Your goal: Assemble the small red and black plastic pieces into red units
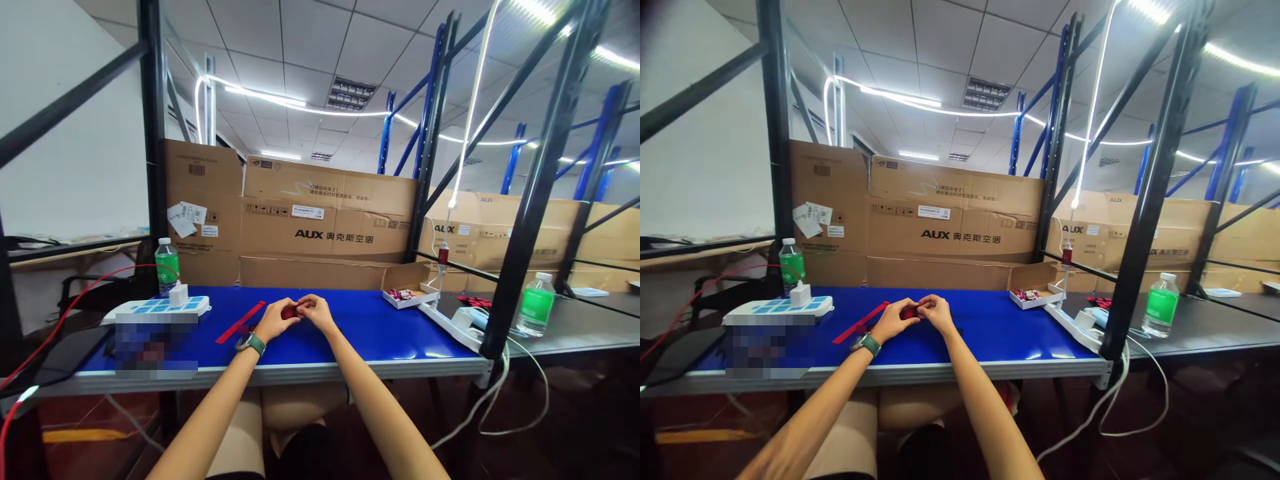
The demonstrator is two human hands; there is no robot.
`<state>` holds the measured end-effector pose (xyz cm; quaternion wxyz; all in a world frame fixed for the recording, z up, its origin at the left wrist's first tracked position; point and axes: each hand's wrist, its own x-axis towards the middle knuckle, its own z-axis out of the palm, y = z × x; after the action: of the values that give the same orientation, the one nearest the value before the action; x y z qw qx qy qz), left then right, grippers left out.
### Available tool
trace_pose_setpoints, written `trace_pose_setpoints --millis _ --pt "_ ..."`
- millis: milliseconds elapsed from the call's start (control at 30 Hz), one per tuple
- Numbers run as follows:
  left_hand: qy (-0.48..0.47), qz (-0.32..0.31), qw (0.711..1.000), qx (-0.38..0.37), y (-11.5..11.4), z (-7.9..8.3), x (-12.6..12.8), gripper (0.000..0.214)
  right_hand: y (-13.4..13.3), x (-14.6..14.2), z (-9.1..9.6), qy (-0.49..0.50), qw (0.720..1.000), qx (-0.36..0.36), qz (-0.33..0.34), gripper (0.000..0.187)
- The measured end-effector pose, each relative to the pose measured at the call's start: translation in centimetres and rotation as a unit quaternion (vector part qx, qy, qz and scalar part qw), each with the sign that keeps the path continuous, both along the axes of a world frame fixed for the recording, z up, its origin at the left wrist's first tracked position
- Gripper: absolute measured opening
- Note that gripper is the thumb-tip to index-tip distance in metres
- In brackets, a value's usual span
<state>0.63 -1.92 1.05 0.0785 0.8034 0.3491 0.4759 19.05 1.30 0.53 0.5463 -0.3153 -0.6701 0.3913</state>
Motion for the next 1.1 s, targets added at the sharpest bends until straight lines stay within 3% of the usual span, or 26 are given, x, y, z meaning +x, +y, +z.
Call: trace_pose_setpoints --millis 100,200,300,400,533,700,867,1000,1100 --pt "0.024 0.027 0.999 -0.012 0.1 0.0 0.0 0.023 0.0 -0.1 -0.1 -0.024 0.998 0.045 -0.042 0.031" --pt "0.086 0.07 0.994 -0.012 -0.2 0.0 0.1 0.037 0.1 0.0 -0.1 -0.046 0.989 0.087 -0.111 0.032" --pt "0.139 0.159 0.977 0.002 -0.7 0.0 0.2 0.055 0.5 0.4 -0.1 -0.062 0.962 0.139 -0.229 0.031" --pt "0.164 0.195 0.967 -0.009 -0.5 -0.5 0.1 0.048 1.0 1.0 -0.1 -0.054 0.936 0.142 -0.317 0.032" --pt "0.166 0.144 0.975 -0.039 1.0 -1.7 -0.5 0.027 1.4 1.2 -0.4 -0.037 0.952 0.063 -0.298 0.036" --pt "0.119 0.096 0.988 -0.019 2.7 -2.5 -1.0 0.03 0.5 1.0 0.0 -0.127 0.962 0.07 -0.231 0.008" --pt "0.048 0.055 0.997 0.013 1.8 -1.6 -0.5 0.025 -0.7 1.2 1.0 -0.079 0.93 0.152 -0.326 0.014" --pt "0.061 0.004 0.997 0.037 1.0 -0.9 0.2 0.028 -0.8 1.4 1.3 -0.028 0.923 0.139 -0.358 0.021" --pt "0.035 0.003 0.999 0.04 1.1 -0.7 0.2 0.03 -1.0 1.5 1.4 0.014 0.931 0.122 -0.345 0.021"
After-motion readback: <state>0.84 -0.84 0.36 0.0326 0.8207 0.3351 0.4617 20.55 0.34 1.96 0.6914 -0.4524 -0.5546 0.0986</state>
